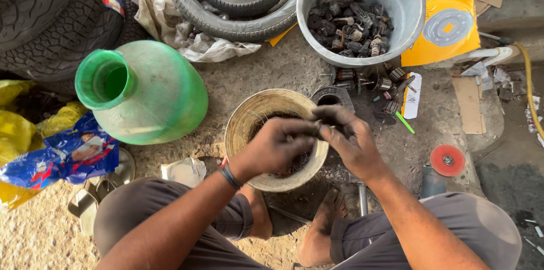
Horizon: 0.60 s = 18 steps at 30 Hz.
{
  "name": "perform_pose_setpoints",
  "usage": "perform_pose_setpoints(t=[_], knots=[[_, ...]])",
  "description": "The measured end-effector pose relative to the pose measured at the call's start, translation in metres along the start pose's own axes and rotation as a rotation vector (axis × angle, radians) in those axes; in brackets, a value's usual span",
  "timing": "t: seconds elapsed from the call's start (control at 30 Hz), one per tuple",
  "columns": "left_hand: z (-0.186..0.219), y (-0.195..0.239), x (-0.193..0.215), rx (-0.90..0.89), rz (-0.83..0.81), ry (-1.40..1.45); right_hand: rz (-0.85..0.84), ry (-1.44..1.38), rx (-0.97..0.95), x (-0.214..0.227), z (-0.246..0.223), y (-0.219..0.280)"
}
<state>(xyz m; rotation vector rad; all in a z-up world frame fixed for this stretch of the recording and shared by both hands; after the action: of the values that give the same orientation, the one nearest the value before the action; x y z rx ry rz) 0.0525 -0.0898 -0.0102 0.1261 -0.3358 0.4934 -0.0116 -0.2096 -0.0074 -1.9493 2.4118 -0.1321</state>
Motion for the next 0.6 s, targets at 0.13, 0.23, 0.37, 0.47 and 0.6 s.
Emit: perform_pose_setpoints(t=[0.13,0.23,0.37,0.47,0.6], knots=[[0.007,0.001,0.005,-0.022,-0.091,0.432,-0.175,-0.495,-0.123,-0.032,-0.001,0.006],[-0.006,0.006,0.003,0.143,-0.087,0.573,-0.332,-0.632,0.007,-0.035,-0.028,0.005],[0.002,0.001,0.000,0.044,-0.098,0.478,-0.047,-0.187,-0.107,-0.005,0.006,0.001],[0.000,0.004,-0.009,0.076,-0.120,0.465,0.056,-0.118,-0.100,0.006,0.014,0.005],[0.004,0.004,-0.006,0.041,-0.124,0.358,0.070,-0.246,-0.143,-0.001,0.011,0.002]])
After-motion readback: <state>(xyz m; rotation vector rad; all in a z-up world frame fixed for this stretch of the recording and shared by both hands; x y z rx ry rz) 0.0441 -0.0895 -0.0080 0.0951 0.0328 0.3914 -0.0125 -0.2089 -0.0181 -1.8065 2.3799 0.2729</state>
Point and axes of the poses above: each hand's wrist, its own y-axis away from the middle knuckle, its own x-axis out of the back of the hand, z = x × y, the point moved 10 cm from there along -y, towards the middle knuckle, and after that the axes turned 9 degrees about -y, right-handed, at the moved point
